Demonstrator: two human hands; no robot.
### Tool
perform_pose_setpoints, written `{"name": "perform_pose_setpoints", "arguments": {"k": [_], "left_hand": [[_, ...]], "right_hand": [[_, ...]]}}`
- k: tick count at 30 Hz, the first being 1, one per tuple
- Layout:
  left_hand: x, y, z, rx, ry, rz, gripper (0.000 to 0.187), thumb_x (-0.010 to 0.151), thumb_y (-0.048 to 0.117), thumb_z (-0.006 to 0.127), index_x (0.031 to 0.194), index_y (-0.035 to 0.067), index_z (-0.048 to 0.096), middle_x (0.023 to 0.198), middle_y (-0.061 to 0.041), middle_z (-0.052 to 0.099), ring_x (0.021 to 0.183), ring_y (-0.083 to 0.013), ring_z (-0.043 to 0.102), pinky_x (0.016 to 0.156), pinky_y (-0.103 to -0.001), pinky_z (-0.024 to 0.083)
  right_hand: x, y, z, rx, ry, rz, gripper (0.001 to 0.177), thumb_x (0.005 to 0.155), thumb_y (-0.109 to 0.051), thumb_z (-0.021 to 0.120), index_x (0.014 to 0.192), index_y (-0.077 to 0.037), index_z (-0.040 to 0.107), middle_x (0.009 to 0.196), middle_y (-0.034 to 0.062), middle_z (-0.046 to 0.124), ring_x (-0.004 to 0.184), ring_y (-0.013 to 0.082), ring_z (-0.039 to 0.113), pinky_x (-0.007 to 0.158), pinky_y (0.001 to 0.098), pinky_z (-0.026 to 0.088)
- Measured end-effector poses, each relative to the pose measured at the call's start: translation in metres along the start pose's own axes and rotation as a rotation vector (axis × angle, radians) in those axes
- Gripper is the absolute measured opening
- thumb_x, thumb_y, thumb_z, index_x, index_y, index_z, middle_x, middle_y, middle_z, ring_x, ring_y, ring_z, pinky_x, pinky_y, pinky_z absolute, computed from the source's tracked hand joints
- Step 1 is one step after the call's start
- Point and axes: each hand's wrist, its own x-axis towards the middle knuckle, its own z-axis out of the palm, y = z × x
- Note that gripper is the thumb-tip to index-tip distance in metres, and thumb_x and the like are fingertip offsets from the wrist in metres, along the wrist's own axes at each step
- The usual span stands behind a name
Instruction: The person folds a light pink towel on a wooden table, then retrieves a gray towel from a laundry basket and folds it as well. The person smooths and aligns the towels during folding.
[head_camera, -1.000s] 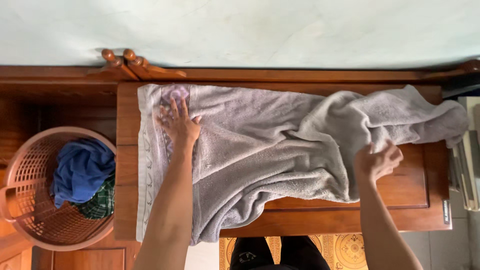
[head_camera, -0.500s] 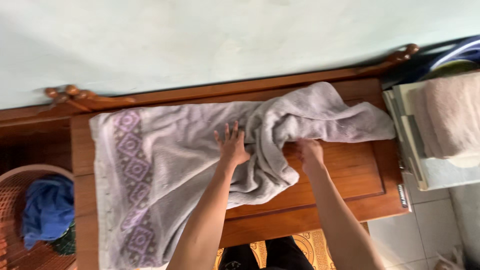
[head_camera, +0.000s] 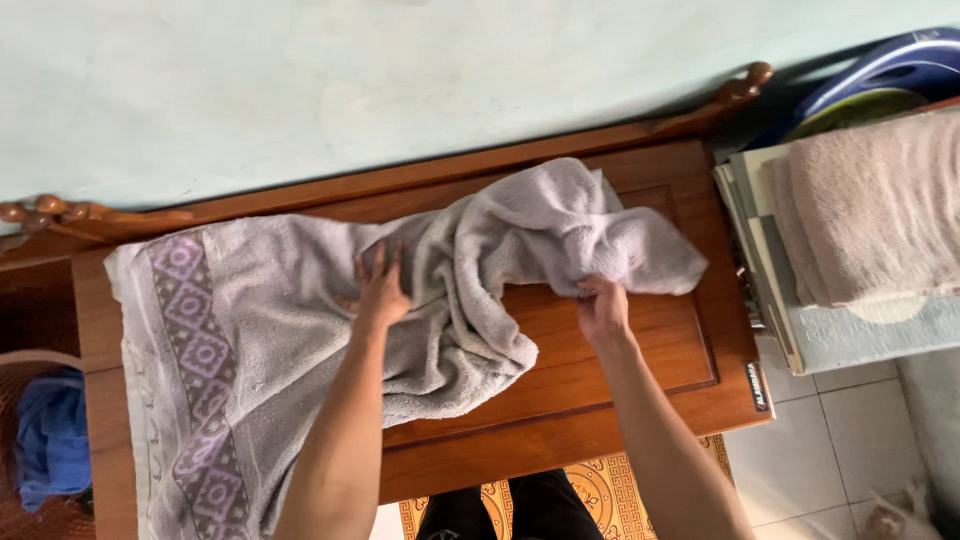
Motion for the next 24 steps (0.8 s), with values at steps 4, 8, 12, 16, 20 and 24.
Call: {"name": "perform_pose_setpoints", "arguments": {"k": [4,8,12,16,20,24], "left_hand": [[0.04,-0.028,0.034,-0.049,0.093,0.12,0.125,0.073,0.018,0.078,0.161,0.047,-0.006,0.173,0.009,-0.016,0.156,-0.0425,-0.018,0.117,-0.08,0.01],[0.05,-0.039,0.048,-0.07,0.146,0.181,0.133,0.067,0.022,0.085,0.157,0.047,-0.009,0.165,0.007,-0.02,0.147,-0.0486,-0.021,0.12,-0.071,0.015],[0.024,-0.021,0.035,-0.019,-0.009,-0.049,0.121,0.08,0.02,0.079,0.16,0.051,-0.008,0.171,0.018,-0.02,0.159,-0.0326,-0.015,0.115,-0.082,0.019],[-0.004,0.001,0.021,0.025,0.02,-0.084,0.119,0.085,0.011,0.072,0.16,0.05,-0.011,0.171,0.019,-0.023,0.16,-0.0321,-0.013,0.113,-0.081,0.024],[-0.009,0.012,0.008,0.067,0.006,-0.103,0.123,0.086,-0.004,0.065,0.16,0.051,-0.016,0.169,0.018,-0.027,0.158,-0.0335,-0.016,0.112,-0.08,0.025],[-0.007,0.014,0.011,0.071,-0.009,-0.109,0.121,0.087,-0.004,0.064,0.159,0.048,-0.018,0.169,0.015,-0.029,0.157,-0.0378,-0.018,0.112,-0.079,0.028]], "right_hand": [[-0.034,-0.027,0.008,0.405,0.094,0.049,0.058,0.07,-0.001,0.059,0.128,0.0,0.052,0.131,0.0204,0.056,0.122,0.0368,0.058,0.106,0.0533,0.052],[-0.042,-0.049,0.036,0.454,-0.036,0.097,0.062,0.071,-0.012,0.066,0.131,0.0,0.054,0.129,0.0184,0.06,0.12,0.0355,0.058,0.105,0.0535,0.051],[-0.03,-0.053,0.04,0.234,-0.141,0.071,0.059,0.079,-0.008,0.063,0.136,0.003,0.055,0.131,0.0197,0.058,0.119,0.0344,0.06,0.106,0.0542,0.053],[-0.023,-0.062,0.029,0.176,-0.043,-0.156,0.049,0.08,-0.007,0.059,0.126,0.005,0.052,0.122,0.0184,0.056,0.114,0.0373,0.059,0.098,0.0594,0.051],[-0.028,-0.096,0.038,0.295,0.085,-0.107,0.064,0.071,-0.015,0.059,0.133,-0.001,0.057,0.128,0.0172,0.064,0.122,0.0357,0.063,0.104,0.0568,0.054],[-0.042,-0.122,0.054,0.231,-0.034,-0.103,0.064,0.08,-0.023,0.064,0.138,0.001,0.052,0.137,0.021,0.055,0.128,0.0392,0.053,0.108,0.0607,0.046]]}}
